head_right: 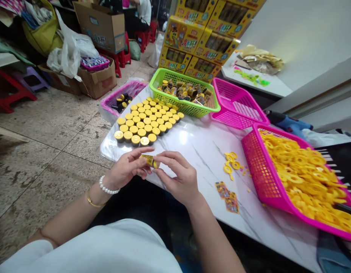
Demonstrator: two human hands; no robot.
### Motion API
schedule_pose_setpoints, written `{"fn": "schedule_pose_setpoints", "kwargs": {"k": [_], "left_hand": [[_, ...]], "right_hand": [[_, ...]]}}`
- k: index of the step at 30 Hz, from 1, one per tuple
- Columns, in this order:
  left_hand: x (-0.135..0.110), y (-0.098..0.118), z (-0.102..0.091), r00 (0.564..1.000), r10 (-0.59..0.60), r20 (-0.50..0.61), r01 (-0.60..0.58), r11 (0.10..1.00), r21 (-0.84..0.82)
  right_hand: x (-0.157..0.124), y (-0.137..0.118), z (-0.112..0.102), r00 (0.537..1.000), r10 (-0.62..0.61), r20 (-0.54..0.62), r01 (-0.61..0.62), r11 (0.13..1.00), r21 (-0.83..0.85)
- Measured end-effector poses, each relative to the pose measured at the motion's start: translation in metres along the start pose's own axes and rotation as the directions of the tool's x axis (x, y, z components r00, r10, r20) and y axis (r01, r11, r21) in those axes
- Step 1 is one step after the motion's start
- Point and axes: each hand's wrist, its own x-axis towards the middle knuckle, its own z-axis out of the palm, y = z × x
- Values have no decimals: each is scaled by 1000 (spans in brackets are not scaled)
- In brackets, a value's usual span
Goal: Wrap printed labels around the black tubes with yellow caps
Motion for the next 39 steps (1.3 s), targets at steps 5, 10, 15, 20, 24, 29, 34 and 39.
{"fn": "schedule_pose_setpoints", "kwargs": {"k": [5, 10, 15, 20, 24, 29, 34, 39], "left_hand": [[-2, 5, -2, 997, 56, -45, -49, 989, 142], [-1, 4, 2, 979, 204, -24, -184, 923, 339], [4, 3, 1, 999, -31, 20, 25, 970, 240], [8, -1, 5, 977, -170, 127, 167, 985, 35], [13, -7, 11, 976, -201, 83, 203, 979, -19], [19, -19, 18, 975, -214, 57, 220, 967, -126], [30, -26, 15, 989, -148, 27, 151, 980, -128], [27, -14, 14, 982, -187, -4, 186, 976, -112]], "right_hand": [[-7, 7, 5, 997, 72, -33, -72, 997, 2], [-15, 14, 17, 885, 455, 93, -454, 804, 385], [-8, 19, 3, 884, 382, 270, -468, 743, 479], [-6, 25, 7, 943, 312, 117, -326, 792, 516], [-10, 19, 10, 939, 322, 122, -338, 798, 499], [25, 45, -14, 944, 329, 38, -322, 886, 334], [147, 105, -66, 885, 278, -374, -222, 957, 188], [201, 127, -108, 858, 347, -378, -348, 935, 67]]}}
